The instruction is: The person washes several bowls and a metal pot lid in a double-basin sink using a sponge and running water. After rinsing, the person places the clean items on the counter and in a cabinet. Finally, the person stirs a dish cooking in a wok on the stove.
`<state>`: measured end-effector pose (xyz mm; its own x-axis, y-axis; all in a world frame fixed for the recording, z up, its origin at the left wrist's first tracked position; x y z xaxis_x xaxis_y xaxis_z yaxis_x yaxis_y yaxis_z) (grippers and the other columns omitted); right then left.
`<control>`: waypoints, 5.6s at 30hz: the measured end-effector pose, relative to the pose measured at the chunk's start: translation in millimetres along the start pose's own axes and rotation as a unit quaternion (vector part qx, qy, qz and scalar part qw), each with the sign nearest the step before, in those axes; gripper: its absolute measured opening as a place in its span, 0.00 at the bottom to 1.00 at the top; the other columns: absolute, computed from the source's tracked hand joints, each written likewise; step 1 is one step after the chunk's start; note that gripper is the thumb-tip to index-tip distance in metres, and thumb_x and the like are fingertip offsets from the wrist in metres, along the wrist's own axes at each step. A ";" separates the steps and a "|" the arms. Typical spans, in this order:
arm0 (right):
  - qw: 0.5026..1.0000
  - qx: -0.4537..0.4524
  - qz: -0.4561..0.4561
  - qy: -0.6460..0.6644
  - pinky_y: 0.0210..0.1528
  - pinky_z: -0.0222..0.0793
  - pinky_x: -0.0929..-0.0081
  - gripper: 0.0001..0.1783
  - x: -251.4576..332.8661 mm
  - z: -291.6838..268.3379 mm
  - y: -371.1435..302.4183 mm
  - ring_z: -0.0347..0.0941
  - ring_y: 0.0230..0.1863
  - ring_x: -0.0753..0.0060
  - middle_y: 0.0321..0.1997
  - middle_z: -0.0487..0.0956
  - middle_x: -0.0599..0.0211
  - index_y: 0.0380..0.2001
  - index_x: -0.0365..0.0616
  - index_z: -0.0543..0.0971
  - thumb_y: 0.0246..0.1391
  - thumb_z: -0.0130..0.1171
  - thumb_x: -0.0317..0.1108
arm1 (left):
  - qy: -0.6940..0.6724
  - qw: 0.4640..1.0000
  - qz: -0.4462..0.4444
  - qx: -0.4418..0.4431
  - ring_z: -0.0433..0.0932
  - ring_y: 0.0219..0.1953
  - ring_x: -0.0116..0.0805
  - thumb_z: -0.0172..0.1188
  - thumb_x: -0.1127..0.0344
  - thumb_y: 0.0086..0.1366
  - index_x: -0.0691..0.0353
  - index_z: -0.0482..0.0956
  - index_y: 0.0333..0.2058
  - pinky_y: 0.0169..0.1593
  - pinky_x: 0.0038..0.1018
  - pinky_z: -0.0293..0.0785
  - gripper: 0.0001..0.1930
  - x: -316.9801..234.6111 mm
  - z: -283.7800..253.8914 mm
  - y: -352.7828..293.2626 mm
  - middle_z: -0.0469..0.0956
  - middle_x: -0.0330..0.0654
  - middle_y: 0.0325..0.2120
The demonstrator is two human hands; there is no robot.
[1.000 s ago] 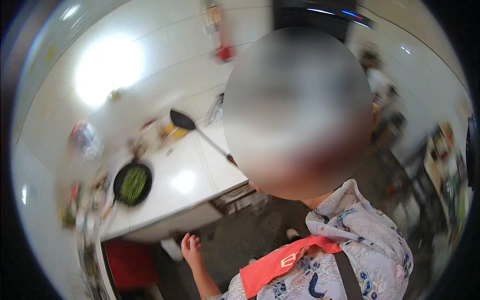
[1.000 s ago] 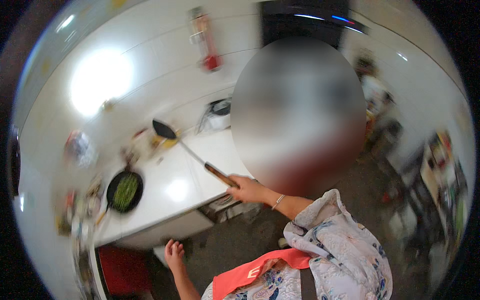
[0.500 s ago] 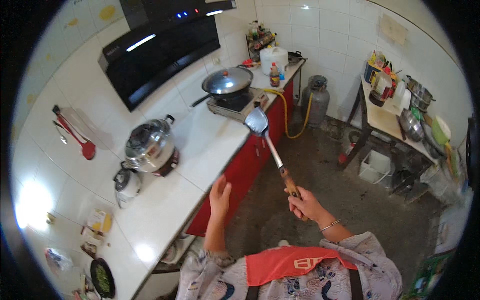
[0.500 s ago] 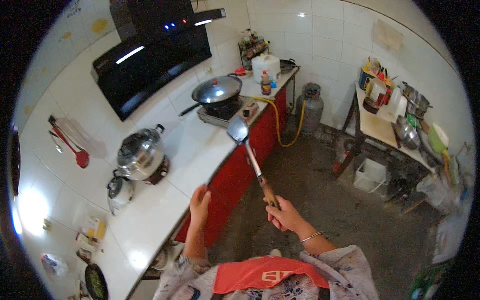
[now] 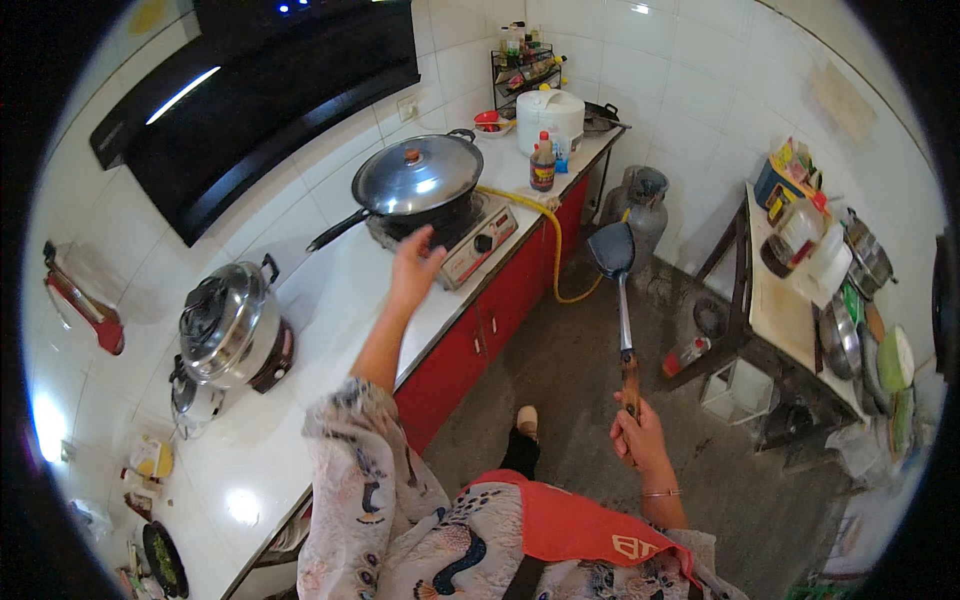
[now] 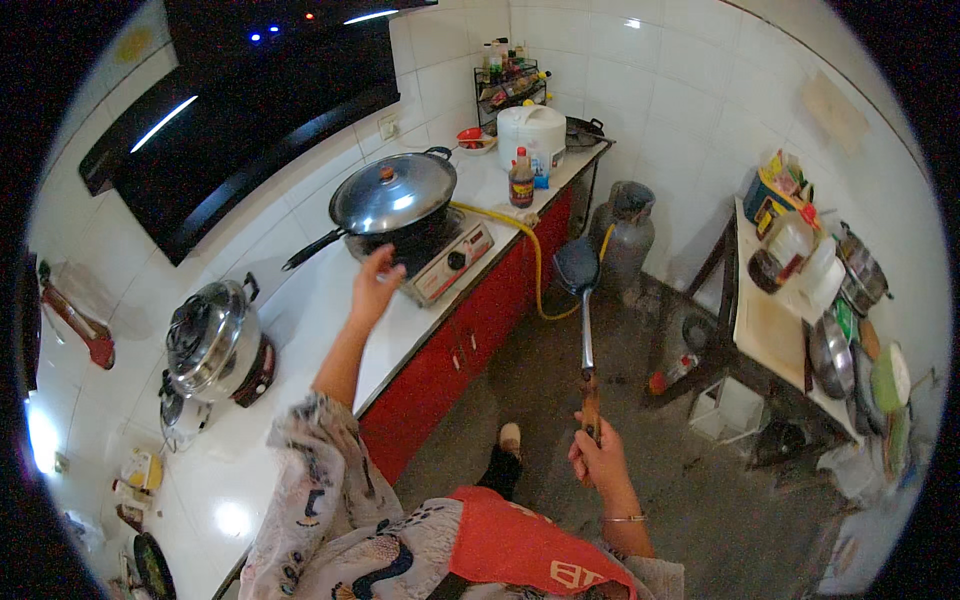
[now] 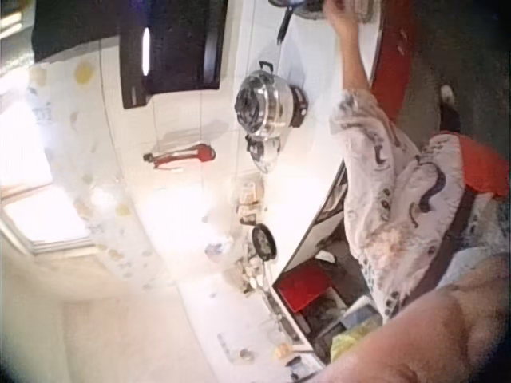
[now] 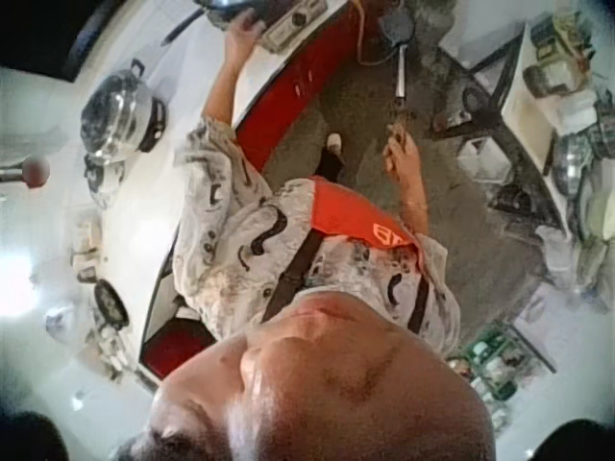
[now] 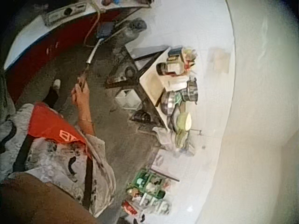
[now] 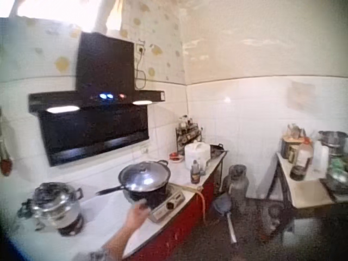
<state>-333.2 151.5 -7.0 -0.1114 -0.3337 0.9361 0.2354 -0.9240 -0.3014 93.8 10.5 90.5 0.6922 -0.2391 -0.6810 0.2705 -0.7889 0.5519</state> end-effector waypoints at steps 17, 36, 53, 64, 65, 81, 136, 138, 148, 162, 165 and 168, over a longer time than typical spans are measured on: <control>0.977 0.183 0.086 0.061 0.11 0.55 0.85 0.20 130.2 20.2 264.1 0.59 0.10 0.84 0.17 0.70 0.68 0.52 0.39 0.63 0.54 0.46 0.30 | 0.387 0.884 -0.246 0.095 0.76 0.38 0.48 0.56 0.58 0.47 0.55 0.79 0.30 0.42 0.39 0.71 0.13 199.5 60.5 301.7 0.77 0.49 0.34; 0.989 0.032 -0.066 0.129 0.11 0.54 0.85 0.20 220.9 -258.1 402.0 0.58 0.09 0.83 0.17 0.68 0.69 0.52 0.43 0.63 0.55 0.44 0.30 | 0.133 0.978 0.058 0.150 0.74 0.22 0.29 0.58 0.62 0.52 0.64 0.77 0.28 0.28 0.27 0.69 0.11 -98.4 351.2 456.7 0.75 0.44 0.17; 0.956 -0.208 -0.023 0.208 0.11 0.55 0.83 0.19 225.6 -455.9 479.3 0.58 0.09 0.81 0.16 0.68 0.69 0.51 0.41 0.63 0.56 0.46 0.30 | 0.179 0.923 0.074 0.334 0.76 0.32 0.49 0.55 0.58 0.48 0.63 0.78 0.24 0.38 0.38 0.72 0.13 -91.3 924.1 441.2 0.77 0.53 0.26; 0.949 -0.246 0.111 0.163 0.11 0.53 0.85 0.23 229.8 -492.5 599.0 0.57 0.09 0.82 0.16 0.69 0.67 0.52 0.40 0.63 0.55 0.52 0.36 | 0.236 0.890 -0.021 0.389 0.77 0.34 0.50 0.55 0.61 0.52 0.63 0.73 0.33 0.39 0.38 0.74 0.13 71.8 1115.5 456.5 0.77 0.53 0.28; 0.950 -0.238 0.118 0.163 0.11 0.53 0.85 0.24 233.3 -492.5 612.1 0.58 0.09 0.82 0.17 0.69 0.67 0.52 0.39 0.63 0.55 0.52 0.37 | 0.230 0.890 -0.022 0.394 0.77 0.33 0.50 0.55 0.61 0.52 0.63 0.73 0.33 0.39 0.38 0.74 0.13 78.6 1120.2 454.6 0.77 0.52 0.28; 0.950 -0.185 0.139 0.208 0.11 0.51 0.85 0.22 246.0 -466.3 641.4 0.57 0.10 0.83 0.17 0.69 0.69 0.53 0.42 0.63 0.55 0.48 0.32 | 0.160 0.891 -0.146 0.400 0.71 0.45 0.51 0.61 0.54 0.51 0.58 0.57 0.57 0.44 0.42 0.70 0.36 79.4 1091.4 425.1 0.69 0.56 0.44; 0.661 0.378 0.193 -0.619 0.06 0.55 0.82 0.12 324.3 252.2 570.1 0.62 0.06 0.79 0.14 0.71 0.62 0.42 0.42 0.68 0.57 0.43 0.35 | 0.521 0.819 -0.235 -0.056 0.72 0.35 0.39 0.64 0.62 0.46 0.55 0.77 0.34 0.42 0.39 0.61 0.14 189.9 -96.0 108.9 0.74 0.39 0.27; 0.686 0.386 0.234 -0.571 0.04 0.52 0.83 0.10 317.6 240.7 584.4 0.60 0.05 0.81 0.14 0.71 0.63 0.37 0.40 0.68 0.57 0.44 0.36 | 0.518 0.817 -0.247 -0.051 0.72 0.35 0.39 0.64 0.62 0.46 0.55 0.77 0.32 0.41 0.39 0.61 0.12 201.9 -86.2 112.2 0.74 0.39 0.26; 0.750 0.513 0.248 -0.335 0.07 0.52 0.87 0.20 236.6 224.9 614.4 0.57 0.07 0.86 0.15 0.68 0.71 0.52 0.44 0.64 0.57 0.47 0.36 | 0.532 0.817 -0.213 -0.068 0.71 0.36 0.37 0.65 0.62 0.45 0.54 0.78 0.31 0.49 0.41 0.56 0.11 191.0 -84.6 116.4 0.74 0.37 0.25; 0.506 0.493 -0.207 -0.677 0.18 0.63 0.70 0.29 280.2 264.8 523.8 0.68 0.15 0.67 0.19 0.73 0.59 0.59 0.47 0.58 0.52 0.50 0.30 | 0.528 0.811 -0.247 -0.061 0.72 0.38 0.38 0.65 0.63 0.46 0.53 0.78 0.31 0.48 0.40 0.57 0.12 186.8 -78.3 112.5 0.74 0.38 0.26; 0.373 0.422 -0.342 -0.752 0.26 0.66 0.64 0.29 290.8 262.8 509.1 0.71 0.24 0.56 0.23 0.74 0.52 0.58 0.47 0.60 0.50 0.50 0.29 | 0.527 0.803 -0.273 -0.051 0.72 0.39 0.38 0.64 0.63 0.46 0.54 0.77 0.32 0.48 0.41 0.58 0.12 190.7 -77.5 110.7 0.75 0.38 0.28; 0.294 0.359 -0.374 -0.803 0.29 0.66 0.62 0.27 315.1 274.0 495.8 0.72 0.28 0.52 0.26 0.74 0.49 0.56 0.47 0.62 0.49 0.50 0.29 | 0.547 0.797 -0.253 -0.051 0.72 0.39 0.38 0.64 0.63 0.46 0.54 0.77 0.34 0.49 0.41 0.59 0.14 191.7 -79.8 107.6 0.75 0.38 0.30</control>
<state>12.9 -360.6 188.2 0.0730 0.9638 -0.2566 0.9320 -0.1576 -0.3265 309.0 -75.0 57.8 0.6316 0.7746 -0.0331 0.7142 -0.5647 0.4135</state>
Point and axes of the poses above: each hand's wrist, its own y-axis towards the middle knuckle, its own z-axis out of the palm, x = y × z, the point moved 8 cm from there along y, towards the middle knuckle
